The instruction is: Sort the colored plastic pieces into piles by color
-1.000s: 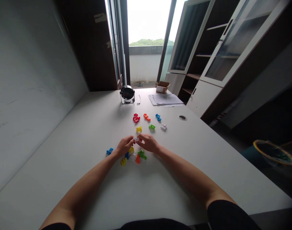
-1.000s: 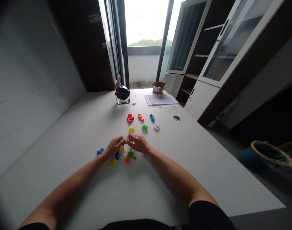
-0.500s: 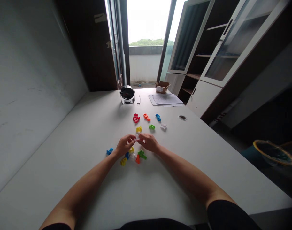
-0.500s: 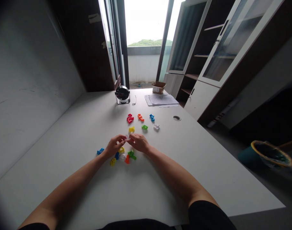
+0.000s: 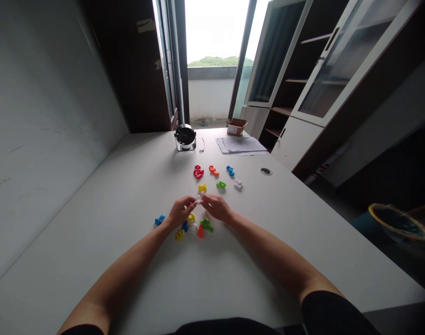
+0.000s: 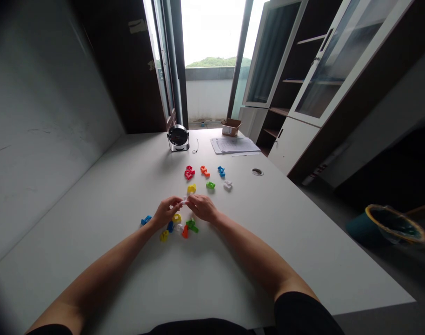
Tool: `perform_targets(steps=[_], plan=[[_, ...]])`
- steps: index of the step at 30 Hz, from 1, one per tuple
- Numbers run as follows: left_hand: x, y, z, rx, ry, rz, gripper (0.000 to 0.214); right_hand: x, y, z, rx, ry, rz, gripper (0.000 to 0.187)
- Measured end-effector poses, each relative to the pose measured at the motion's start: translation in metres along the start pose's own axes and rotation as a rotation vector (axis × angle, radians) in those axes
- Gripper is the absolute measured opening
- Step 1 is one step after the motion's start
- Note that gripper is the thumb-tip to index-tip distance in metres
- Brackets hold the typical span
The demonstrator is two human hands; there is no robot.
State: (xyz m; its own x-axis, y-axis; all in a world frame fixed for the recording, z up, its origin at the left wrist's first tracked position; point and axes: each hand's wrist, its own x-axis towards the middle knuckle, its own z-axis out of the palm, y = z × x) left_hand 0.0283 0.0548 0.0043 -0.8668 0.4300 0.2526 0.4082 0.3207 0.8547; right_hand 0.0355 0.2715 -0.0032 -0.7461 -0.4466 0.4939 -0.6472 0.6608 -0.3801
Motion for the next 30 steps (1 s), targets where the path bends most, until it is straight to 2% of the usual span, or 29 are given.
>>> perform_targets(steps=[10, 20, 30], plan=[[0.0011, -0.0003, -0.0007, -0.065, 0.005, -0.054, 0.032, 0.0001, 0.0002, 0.0004, -0.013, -0.001, -0.036, 0.023], [0.0015, -0.0019, 0.0004, -0.004, 0.063, -0.051, 0.025, 0.0009, 0.0012, 0.0003, -0.042, 0.012, -0.013, 0.031], [0.0008, -0.0029, 0.0017, 0.105, -0.066, 0.024, 0.024, 0.0001, -0.0003, -0.0014, 0.0, 0.013, -0.007, 0.03]])
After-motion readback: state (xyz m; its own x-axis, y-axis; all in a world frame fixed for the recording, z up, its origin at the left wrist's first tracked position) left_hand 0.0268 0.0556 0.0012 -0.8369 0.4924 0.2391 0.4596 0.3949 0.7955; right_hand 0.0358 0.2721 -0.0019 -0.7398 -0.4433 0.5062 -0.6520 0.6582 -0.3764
